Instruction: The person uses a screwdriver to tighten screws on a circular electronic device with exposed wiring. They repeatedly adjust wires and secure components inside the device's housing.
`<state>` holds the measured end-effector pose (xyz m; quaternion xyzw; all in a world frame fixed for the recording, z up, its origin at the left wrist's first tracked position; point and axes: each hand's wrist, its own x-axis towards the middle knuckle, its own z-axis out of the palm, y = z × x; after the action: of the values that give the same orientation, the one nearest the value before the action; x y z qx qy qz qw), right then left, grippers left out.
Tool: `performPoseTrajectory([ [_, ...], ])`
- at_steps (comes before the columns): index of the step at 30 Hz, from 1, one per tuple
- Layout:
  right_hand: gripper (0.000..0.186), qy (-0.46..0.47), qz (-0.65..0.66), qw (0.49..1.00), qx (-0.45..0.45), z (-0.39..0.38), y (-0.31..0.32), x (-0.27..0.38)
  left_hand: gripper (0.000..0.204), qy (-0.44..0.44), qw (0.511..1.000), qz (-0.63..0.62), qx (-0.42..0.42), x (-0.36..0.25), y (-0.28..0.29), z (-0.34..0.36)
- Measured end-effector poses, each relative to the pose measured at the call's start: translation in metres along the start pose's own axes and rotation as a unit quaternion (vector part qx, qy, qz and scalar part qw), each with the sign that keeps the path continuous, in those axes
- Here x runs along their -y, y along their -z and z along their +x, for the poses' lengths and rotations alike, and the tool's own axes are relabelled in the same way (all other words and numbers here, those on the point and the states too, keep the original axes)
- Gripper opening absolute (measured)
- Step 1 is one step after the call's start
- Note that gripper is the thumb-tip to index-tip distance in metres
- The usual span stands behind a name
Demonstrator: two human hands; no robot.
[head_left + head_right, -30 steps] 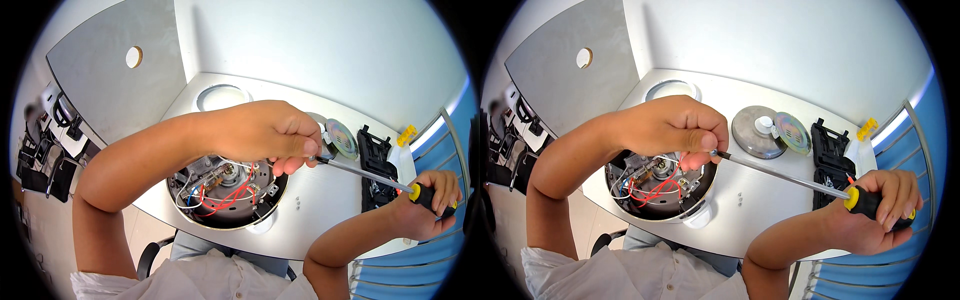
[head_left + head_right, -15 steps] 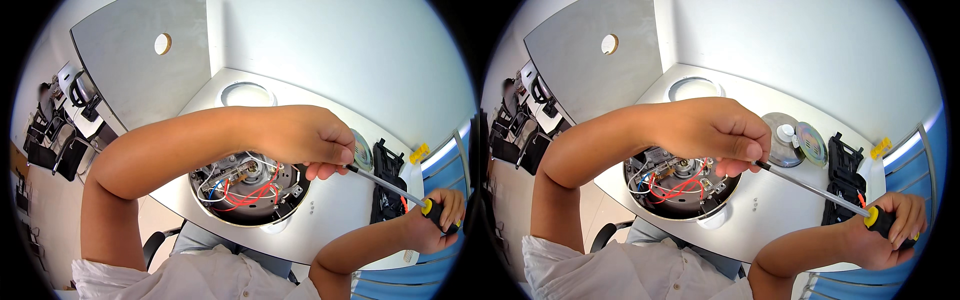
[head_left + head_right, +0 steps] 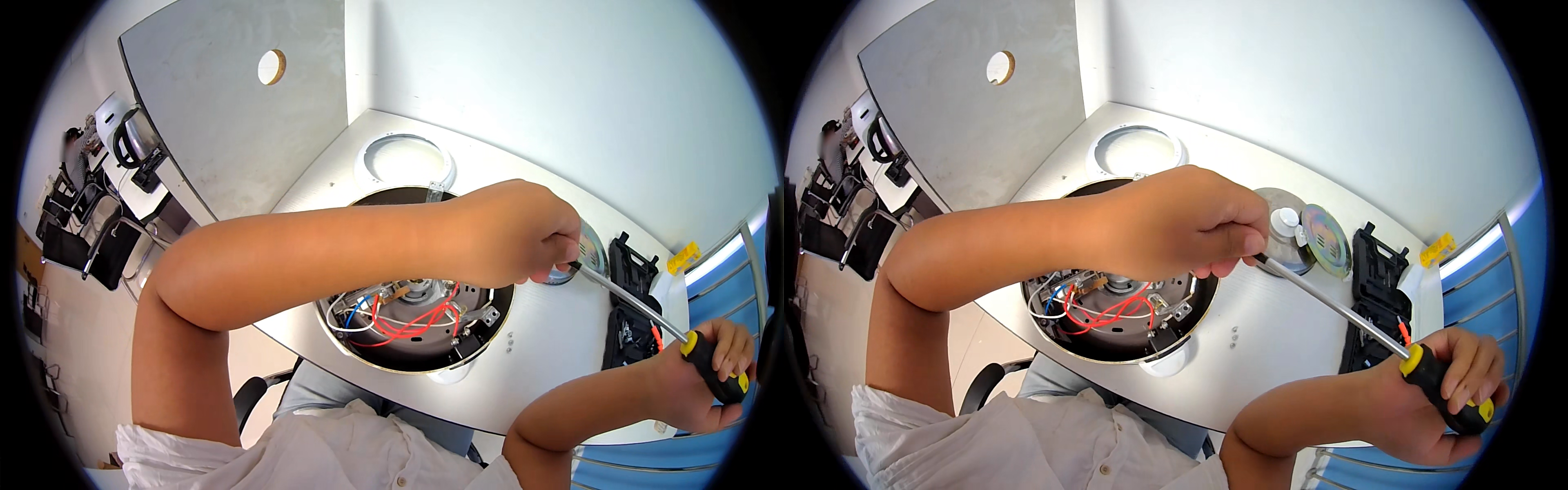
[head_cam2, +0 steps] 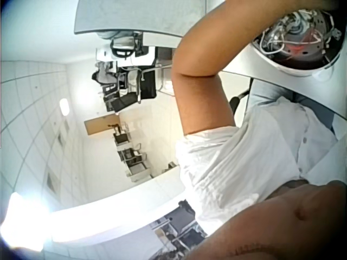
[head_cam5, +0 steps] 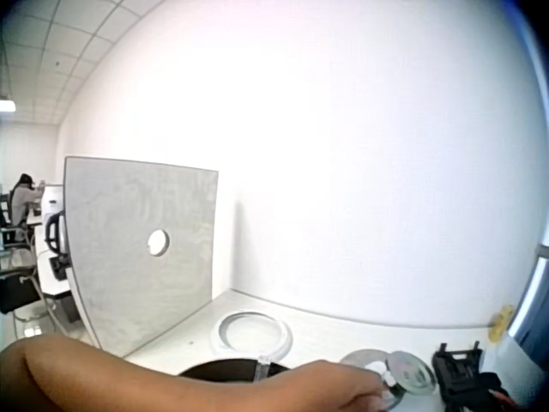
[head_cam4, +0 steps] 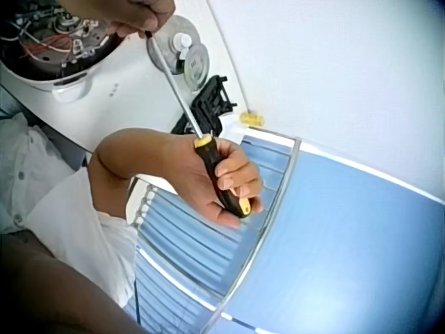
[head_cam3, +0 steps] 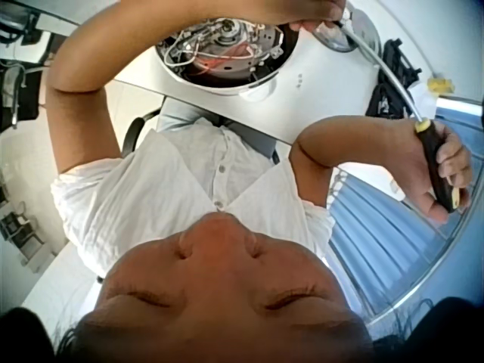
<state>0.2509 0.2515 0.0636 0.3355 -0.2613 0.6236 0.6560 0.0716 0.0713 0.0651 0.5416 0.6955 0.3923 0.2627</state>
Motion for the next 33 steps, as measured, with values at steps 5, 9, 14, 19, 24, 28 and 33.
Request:
performPoseTrajectory([
  [5, 0.036, 0.005, 0.003, 1.000, 0.028, -0.010, -0.004, -0.008, 0.020, 0.007, 0.999, 0.032, 0.000, 0.000, 0.008, -0.007],
  [9, 0.038, 0.002, -0.013, 0.999, 0.050, -0.011, -0.003, -0.010, 0.021, 0.007, 0.997, 0.062, -0.046, 0.002, 0.008, -0.015],
  [14, 0.036, -0.004, -0.019, 0.998, 0.066, -0.010, 0.000, -0.009, 0.030, -0.041, 0.983, 0.115, -0.134, 0.016, 0.011, -0.044],
  [19, 0.035, -0.009, -0.030, 0.997, 0.069, -0.007, 0.006, -0.007, 0.022, -0.216, 0.868, 0.339, -0.292, 0.033, -0.032, -0.108],
  [24, 0.034, -0.021, -0.032, 0.996, 0.083, -0.004, 0.011, -0.009, 0.021, -0.148, 0.840, 0.364, -0.375, 0.057, -0.098, -0.143],
  [28, 0.035, -0.034, -0.014, 0.995, 0.092, -0.007, 0.010, -0.009, 0.018, -0.109, 0.834, 0.371, -0.394, 0.073, -0.112, -0.143],
  [33, 0.037, -0.089, 0.007, 0.992, 0.088, -0.009, 0.005, -0.012, 0.018, -0.144, 0.820, 0.398, -0.386, 0.081, -0.111, -0.141],
])
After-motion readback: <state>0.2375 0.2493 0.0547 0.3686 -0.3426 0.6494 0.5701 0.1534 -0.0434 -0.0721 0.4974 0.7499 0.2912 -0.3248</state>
